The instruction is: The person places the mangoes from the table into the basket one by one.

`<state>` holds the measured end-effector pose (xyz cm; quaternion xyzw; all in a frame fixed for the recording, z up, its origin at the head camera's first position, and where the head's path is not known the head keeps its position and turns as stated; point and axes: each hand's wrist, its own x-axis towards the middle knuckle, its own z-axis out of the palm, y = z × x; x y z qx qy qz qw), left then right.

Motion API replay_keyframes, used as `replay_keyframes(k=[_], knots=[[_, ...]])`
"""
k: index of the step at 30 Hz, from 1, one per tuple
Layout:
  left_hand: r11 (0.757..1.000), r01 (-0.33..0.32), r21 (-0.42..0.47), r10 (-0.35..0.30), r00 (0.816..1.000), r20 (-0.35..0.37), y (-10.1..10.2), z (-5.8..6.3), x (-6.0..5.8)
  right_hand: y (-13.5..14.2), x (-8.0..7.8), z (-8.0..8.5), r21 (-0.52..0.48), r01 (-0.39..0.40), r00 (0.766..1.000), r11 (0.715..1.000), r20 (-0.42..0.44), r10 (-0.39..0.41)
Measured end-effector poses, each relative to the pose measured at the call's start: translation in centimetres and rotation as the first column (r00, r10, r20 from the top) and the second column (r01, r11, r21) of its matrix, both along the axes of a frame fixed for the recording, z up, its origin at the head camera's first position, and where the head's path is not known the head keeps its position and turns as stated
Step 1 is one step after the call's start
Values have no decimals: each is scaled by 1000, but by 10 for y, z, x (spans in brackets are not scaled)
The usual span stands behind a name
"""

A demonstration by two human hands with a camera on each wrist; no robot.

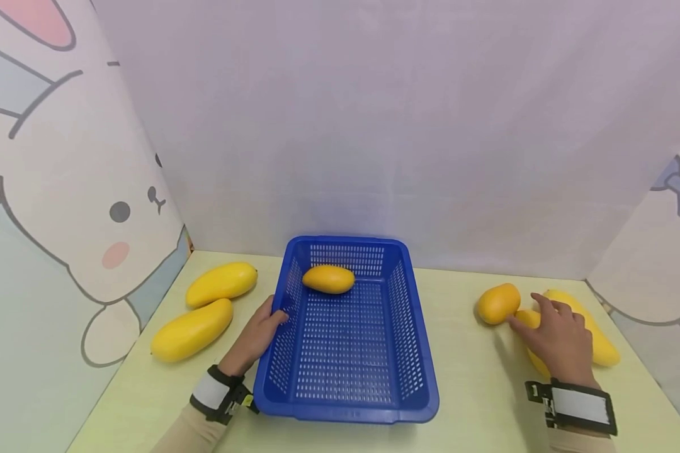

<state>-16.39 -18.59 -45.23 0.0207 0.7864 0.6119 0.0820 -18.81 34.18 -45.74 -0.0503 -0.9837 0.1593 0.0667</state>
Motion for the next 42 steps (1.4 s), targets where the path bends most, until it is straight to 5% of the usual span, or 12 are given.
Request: replay_keyframes(k=[42], knots=[[1000, -9, -21, 9, 1000, 0, 0, -2, -1, 16, 0, -6, 69, -39, 992, 997, 122, 31]])
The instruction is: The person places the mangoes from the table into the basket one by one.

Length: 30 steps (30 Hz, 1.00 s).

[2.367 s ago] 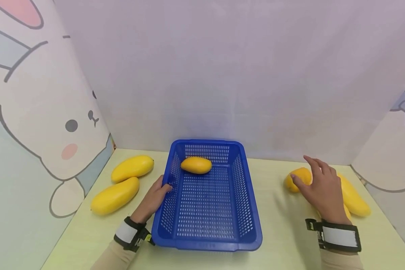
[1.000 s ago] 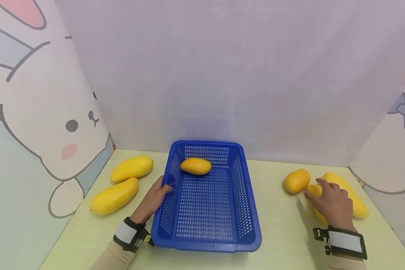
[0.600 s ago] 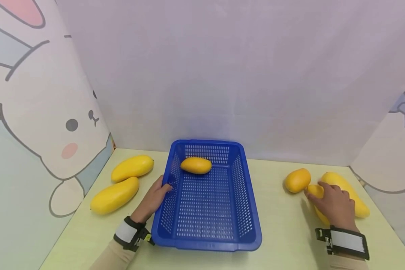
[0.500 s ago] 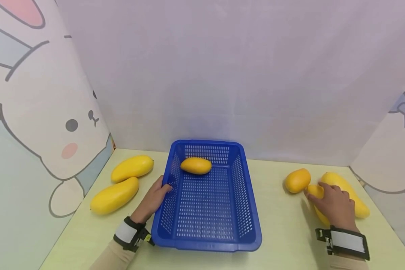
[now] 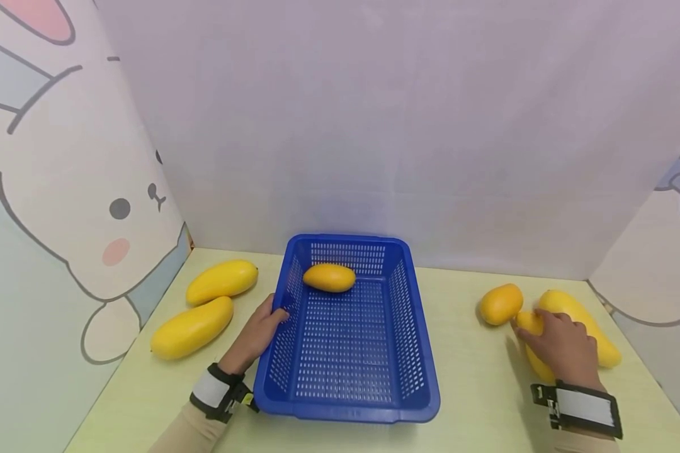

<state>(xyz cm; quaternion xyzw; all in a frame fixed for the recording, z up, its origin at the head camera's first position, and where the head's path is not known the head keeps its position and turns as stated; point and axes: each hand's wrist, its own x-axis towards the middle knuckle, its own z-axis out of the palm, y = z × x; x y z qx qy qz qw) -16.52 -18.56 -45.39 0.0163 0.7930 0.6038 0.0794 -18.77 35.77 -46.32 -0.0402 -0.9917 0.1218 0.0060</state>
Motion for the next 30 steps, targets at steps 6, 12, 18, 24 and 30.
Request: replay_keyframes(k=[6, 12, 18, 24, 30], knots=[[1000, -4, 11, 4, 1000, -1, 0, 2, 3, -2, -1, 6, -2, -14, 999, 1000, 43, 14], [1000, -4, 10, 4, 1000, -4, 0, 1, 3, 0, 2, 5, -7, -27, 999, 1000, 31, 27], [1000, -8, 10, 8, 1000, -7, 1, -1, 2, 0, 7, 0, -16, -26, 999, 1000, 45, 27], [1000, -14, 10, 14, 1000, -8, 2, -2, 1, -2, 8, -1, -33, -15, 995, 999, 97, 18], [1000, -23, 2, 23, 1000, -11, 1, -2, 2, -2, 7, 2, -52, -16, 988, 999, 152, 23]])
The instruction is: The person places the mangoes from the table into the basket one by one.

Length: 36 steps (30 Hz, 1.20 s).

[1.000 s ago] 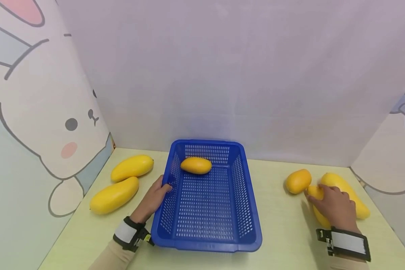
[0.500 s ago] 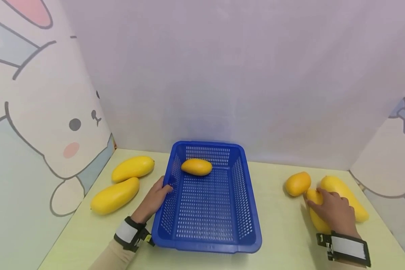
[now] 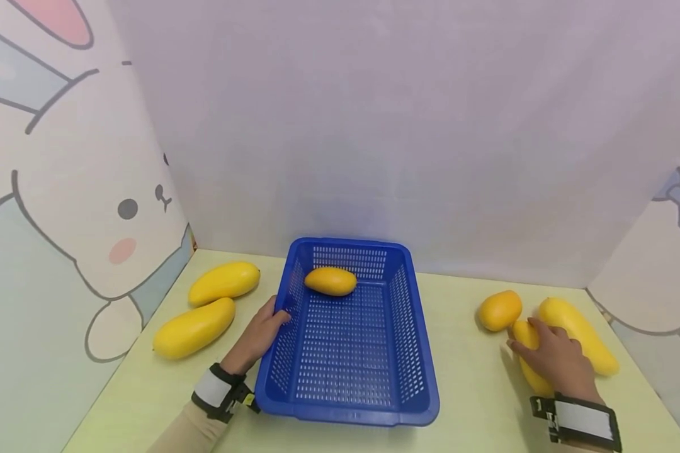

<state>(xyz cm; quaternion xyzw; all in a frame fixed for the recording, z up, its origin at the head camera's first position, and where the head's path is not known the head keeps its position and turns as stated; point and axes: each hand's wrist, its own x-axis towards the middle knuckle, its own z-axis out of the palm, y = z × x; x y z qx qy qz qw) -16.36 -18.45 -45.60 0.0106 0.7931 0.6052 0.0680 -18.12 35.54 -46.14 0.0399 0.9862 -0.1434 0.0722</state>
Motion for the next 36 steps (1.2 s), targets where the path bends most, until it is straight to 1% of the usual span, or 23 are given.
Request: replay_keyframes(k=[2, 9, 16, 26, 36], knots=[[1000, -1, -3, 1, 1000, 0, 0, 0, 1, 0, -1, 0, -9, -1, 1000, 1000, 14, 1], [1000, 0, 9, 0, 1000, -2, 0, 0, 2, 1, -1, -3, -18, -13, 1000, 1000, 21, 13], [1000, 5, 9, -5, 1000, 1, 0, 0, 2, 4, -3, -4, -39, 9, 999, 999, 43, -7], [1000, 19, 12, -19, 1000, 3, 0, 3, 1, 4, -5, -5, -41, 10, 1000, 999, 22, -9], [1000, 16, -1, -16, 1000, 6, 0, 2, 0, 5, -4, -3, -31, 10, 1000, 999, 29, -9]])
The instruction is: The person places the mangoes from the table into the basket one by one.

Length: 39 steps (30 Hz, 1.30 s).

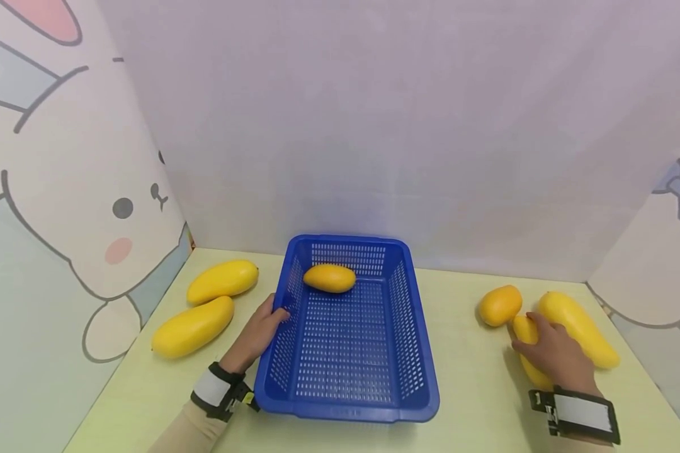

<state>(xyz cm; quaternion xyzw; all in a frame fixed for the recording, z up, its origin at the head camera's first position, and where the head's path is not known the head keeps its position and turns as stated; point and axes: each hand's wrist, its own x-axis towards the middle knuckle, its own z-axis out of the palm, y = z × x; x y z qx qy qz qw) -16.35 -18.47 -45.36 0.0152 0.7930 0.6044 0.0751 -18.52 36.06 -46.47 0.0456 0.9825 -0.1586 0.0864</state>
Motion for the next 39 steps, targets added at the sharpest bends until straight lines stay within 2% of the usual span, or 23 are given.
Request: replay_keyframes(k=[13, 28, 39], knots=[[1000, 8, 9, -8, 1000, 5, 0, 2, -1, -5, 3, 18, -6, -2, 1000, 1000, -16, 2], [1000, 7, -7, -6, 1000, 28, 0, 3, 0, -11, 10, 30, -1, 2, 993, 1000, -118, -2], [1000, 5, -10, -5, 999, 33, -1, 4, 2, -19, 14, 40, -12, -24, 985, 1000, -168, 22]])
